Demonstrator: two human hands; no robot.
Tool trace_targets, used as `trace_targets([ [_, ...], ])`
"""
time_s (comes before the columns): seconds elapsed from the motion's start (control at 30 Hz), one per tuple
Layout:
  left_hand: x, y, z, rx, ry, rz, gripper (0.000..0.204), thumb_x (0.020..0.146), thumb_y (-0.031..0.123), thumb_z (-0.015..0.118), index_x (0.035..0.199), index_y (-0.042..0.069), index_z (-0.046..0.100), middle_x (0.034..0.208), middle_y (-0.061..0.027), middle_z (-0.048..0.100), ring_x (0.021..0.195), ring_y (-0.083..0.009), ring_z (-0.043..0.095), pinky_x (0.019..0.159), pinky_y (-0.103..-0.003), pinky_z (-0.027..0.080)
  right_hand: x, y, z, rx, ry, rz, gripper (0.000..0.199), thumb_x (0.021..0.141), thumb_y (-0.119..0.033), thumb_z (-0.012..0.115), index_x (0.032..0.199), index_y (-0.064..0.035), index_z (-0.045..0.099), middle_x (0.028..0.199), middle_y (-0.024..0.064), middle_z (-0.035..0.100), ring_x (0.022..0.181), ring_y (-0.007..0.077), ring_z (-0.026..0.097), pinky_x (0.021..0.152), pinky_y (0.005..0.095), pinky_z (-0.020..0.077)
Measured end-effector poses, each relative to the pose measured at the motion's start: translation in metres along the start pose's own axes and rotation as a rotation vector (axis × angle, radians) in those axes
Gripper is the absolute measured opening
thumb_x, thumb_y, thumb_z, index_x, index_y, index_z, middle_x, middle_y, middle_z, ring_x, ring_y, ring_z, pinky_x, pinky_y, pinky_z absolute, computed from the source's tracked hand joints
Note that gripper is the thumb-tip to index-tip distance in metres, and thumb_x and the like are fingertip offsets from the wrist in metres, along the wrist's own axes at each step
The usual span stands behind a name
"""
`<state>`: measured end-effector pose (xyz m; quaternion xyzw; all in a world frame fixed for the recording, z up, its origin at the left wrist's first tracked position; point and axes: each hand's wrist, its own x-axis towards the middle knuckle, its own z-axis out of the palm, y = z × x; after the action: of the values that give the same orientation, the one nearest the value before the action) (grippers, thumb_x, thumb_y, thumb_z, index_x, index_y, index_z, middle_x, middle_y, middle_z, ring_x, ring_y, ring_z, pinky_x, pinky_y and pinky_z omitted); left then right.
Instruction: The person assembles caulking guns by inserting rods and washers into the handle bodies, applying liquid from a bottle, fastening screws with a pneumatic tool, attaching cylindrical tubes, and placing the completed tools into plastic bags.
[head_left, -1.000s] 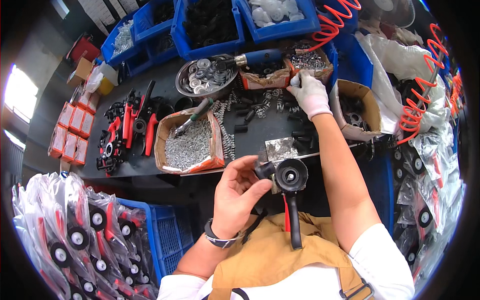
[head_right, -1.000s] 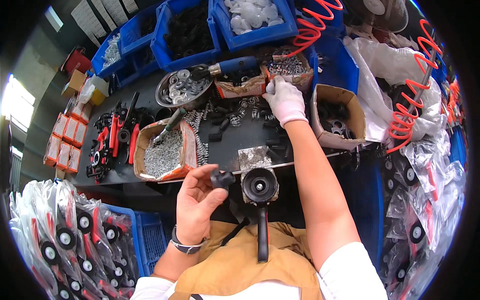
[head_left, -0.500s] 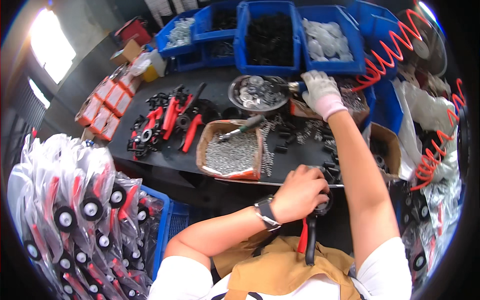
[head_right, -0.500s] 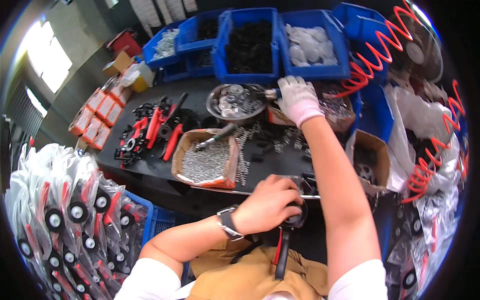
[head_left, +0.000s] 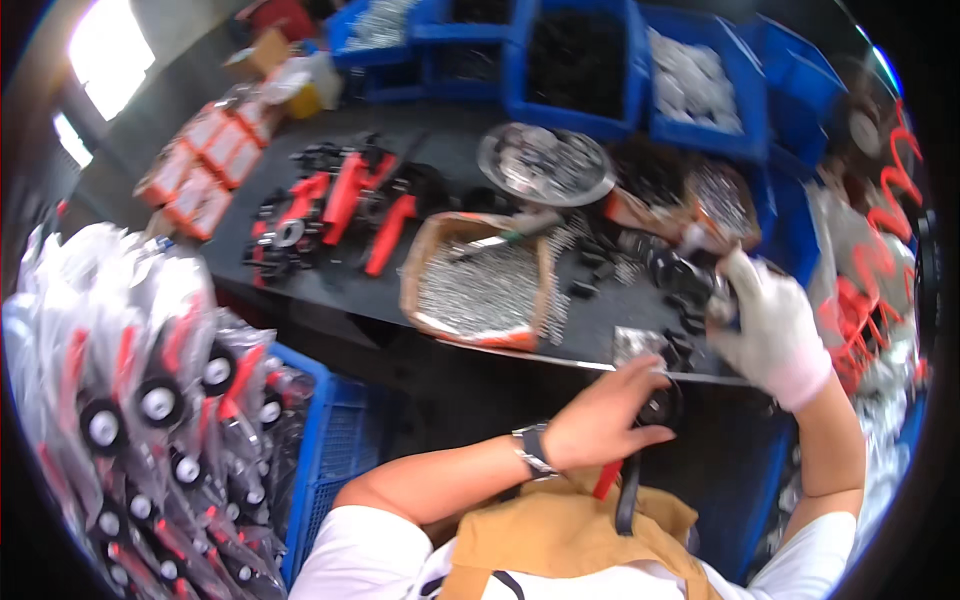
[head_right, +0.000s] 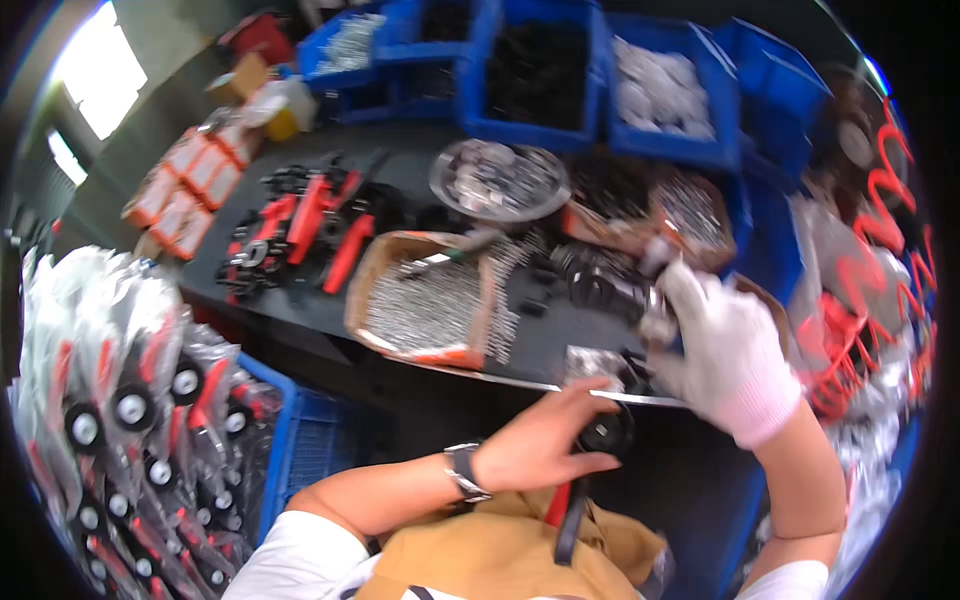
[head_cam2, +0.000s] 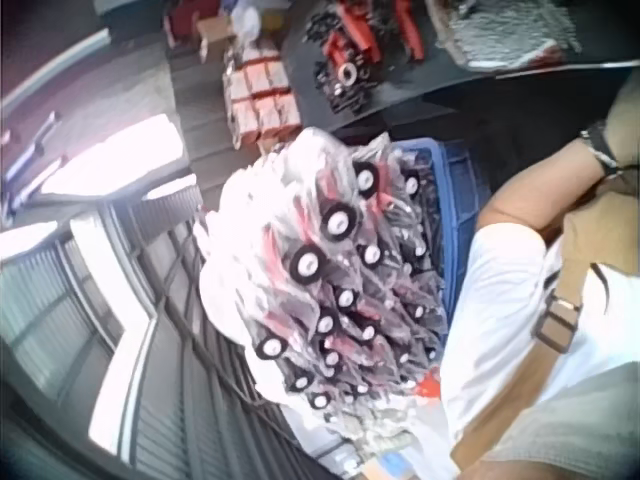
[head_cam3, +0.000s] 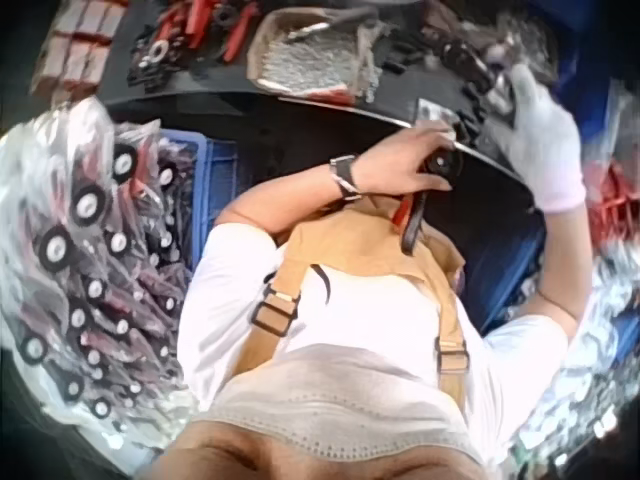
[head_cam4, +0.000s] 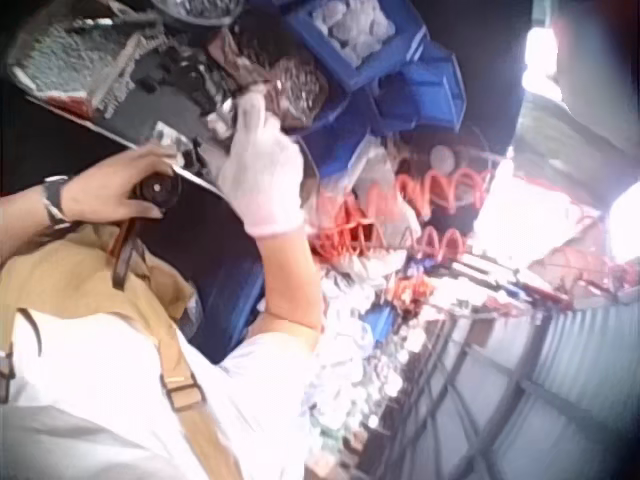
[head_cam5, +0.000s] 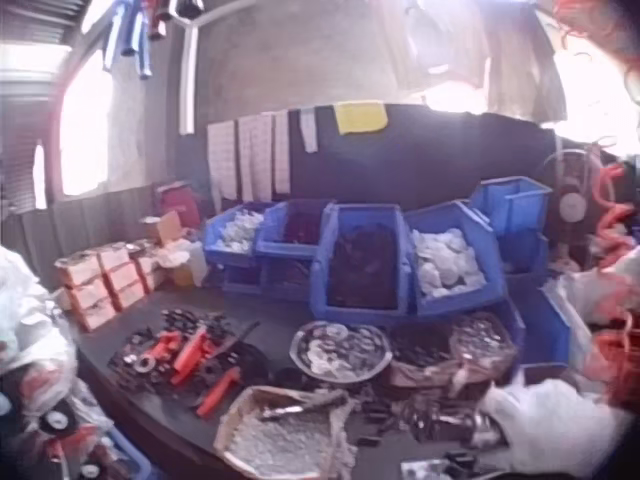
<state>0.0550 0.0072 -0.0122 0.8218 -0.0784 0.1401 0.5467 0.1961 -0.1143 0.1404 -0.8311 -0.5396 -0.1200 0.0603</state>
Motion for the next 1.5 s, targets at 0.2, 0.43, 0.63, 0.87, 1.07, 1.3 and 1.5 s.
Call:
trace_targets([
  [0.2,-0.006,-0.012,0.024,0.081,0.12,0.038,0.066,0.068,0.017,0.086,0.12,0.003,0.048,0.136,-0.0206,0.047,0.125,-0.0381,0.048,0.105,-0.043,0.04,-0.108,-0.008,-0.025,0.752,-0.582,0.618,0.048,0.072,-0.013,0.076,0.111,0.0004,0.051,0.08,0.0144,0.069,0.077,0.0322,0.071,0.071,0.0355,0.0537],
  [0.43,-0.002,-0.01,0.042,0.162,0.208,0.044,0.065,0.066,0.018,0.087,0.112,0.002,0.043,0.125,-0.0206,0.05,0.114,-0.0393,0.052,0.097,-0.043,0.043,-0.122,-0.011,0.003,0.797,-0.553,0.653,0.044,0.073,-0.012,0.07,0.108,0.0049,0.048,0.08,0.0187,0.068,0.078,0.0336,0.07,0.072,0.0368,0.0527],
  [0.63,-0.01,-0.011,0.046,0.166,0.298,0.029,0.066,0.067,0.02,0.087,0.112,0.001,0.044,0.126,-0.0225,0.049,0.116,-0.0392,0.051,0.099,-0.043,0.041,-0.111,-0.015,0.004,0.649,-0.599,0.59,0.051,0.076,-0.018,0.07,0.112,0.0075,0.044,0.077,0.0272,0.064,0.076,0.0427,0.066,0.068,0.0431,0.051],
  [0.87,-0.009,-0.028,0.077,-0.039,0.498,0.226,0.089,0.066,0.014,0.087,0.136,0.006,0.033,0.138,-0.0231,0.039,0.13,-0.0406,0.039,0.11,-0.046,0.033,-0.097,-0.028,-0.004,0.271,-0.59,0.419,0.05,0.072,-0.021,0.073,0.107,0.0037,0.048,0.075,0.0257,0.065,0.075,0.0454,0.065,0.069,0.0483,0.052],
  [1.07,-0.015,-0.026,0.081,-0.046,0.62,0.215,0.083,0.071,0.013,0.084,0.137,0.013,0.035,0.141,-0.0206,0.035,0.131,-0.041,0.038,0.109,-0.048,0.034,-0.084,-0.031,0.004,0.243,-0.612,0.469,0.052,0.068,-0.02,0.072,0.109,0.0051,0.051,0.079,0.0272,0.065,0.08,0.0445,0.065,0.072,0.0484,0.0519],
  [1.3,-0.011,-0.025,0.088,-0.123,0.69,0.202,0.066,0.075,0.012,0.079,0.131,0.012,0.045,0.137,-0.0181,0.039,0.131,-0.04,0.038,0.11,-0.048,0.033,-0.09,-0.037,0.011,0.25,-0.545,0.577,0.045,0.067,-0.011,0.07,0.105,0.0052,0.053,0.071,0.0228,0.063,0.071,0.0409,0.065,0.066,0.0436,0.052],
  [1.5,-0.01,-0.025,0.089,-0.133,0.708,0.204,0.065,0.075,0.011,0.079,0.131,0.012,0.046,0.136,-0.0174,0.04,0.131,-0.0398,0.038,0.11,-0.048,0.032,-0.095,-0.034,0.016,0.217,-0.514,0.515,0.042,0.068,-0.008,0.069,0.105,0.0057,0.053,0.069,0.0199,0.063,0.067,0.0378,0.065,0.065,0.0413,0.0514],
])
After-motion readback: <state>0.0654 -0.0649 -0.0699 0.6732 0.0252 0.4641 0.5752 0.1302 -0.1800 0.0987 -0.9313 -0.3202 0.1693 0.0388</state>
